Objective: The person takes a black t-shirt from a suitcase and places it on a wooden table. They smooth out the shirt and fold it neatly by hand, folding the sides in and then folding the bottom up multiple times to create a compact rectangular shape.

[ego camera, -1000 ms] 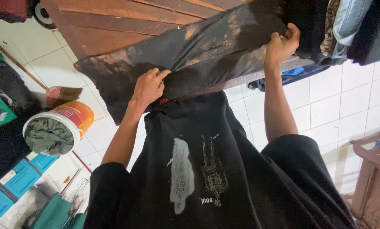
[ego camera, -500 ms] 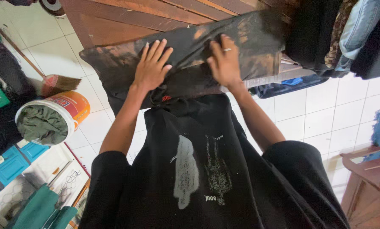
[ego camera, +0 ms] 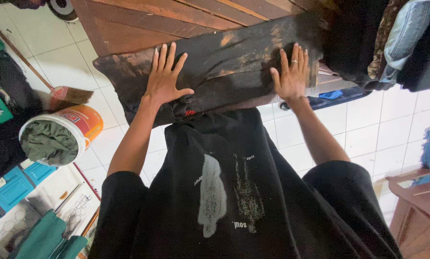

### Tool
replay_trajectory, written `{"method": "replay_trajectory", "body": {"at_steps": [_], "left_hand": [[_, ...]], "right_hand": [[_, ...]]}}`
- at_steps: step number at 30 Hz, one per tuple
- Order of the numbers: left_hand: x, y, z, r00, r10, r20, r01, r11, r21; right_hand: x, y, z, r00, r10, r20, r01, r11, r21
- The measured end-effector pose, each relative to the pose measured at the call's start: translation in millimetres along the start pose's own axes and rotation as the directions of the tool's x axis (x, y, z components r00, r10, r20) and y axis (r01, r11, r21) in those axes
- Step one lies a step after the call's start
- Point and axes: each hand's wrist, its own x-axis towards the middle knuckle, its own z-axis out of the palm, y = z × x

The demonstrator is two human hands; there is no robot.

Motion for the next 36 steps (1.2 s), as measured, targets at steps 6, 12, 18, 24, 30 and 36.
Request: {"method": "replay_trajectory", "body": {"at_steps": [6, 12, 18, 24, 30, 36], "left_hand": [[5, -2, -1, 0.997, -0.026, 0.077, 0.025, 1.0, 0.004], [9, -9, 1, 0.992, -0.018, 0.125, 0.02, 1.0, -0.013], [12, -7, 0, 0.985, -0.019, 0.169, 0.024, 0.999, -0.024], [11, -5, -3, 0.989, -0.034, 0.144, 0.044, 0.996, -0.073], [18, 17, -24, 0.954, -0.13, 0.27, 0.114, 0.991, 0.077], [74, 67, 10, 0.987, 0.16, -0.027, -0.16, 0.987, 0.014]], "right_hand": [[28, -45, 26, 0.937, -0.338, -0.081, 0.335, 0.941, -0.053], [8, -50, 15, 0.887, -0.382, -0.262, 0.409, 0.911, 0.058], [27, -103, 22, 0.859, -0.406, -0.312, 0.449, 0.89, 0.082], [12, -105, 16, 0.857, -0.405, -0.319, 0.451, 0.889, 0.081], [6, -72, 22, 0.943, -0.296, -0.151, 0.331, 0.876, 0.352], [40, -36, 18, 0.95, 0.08, -0.303, -0.007, 0.972, 0.233]]}}
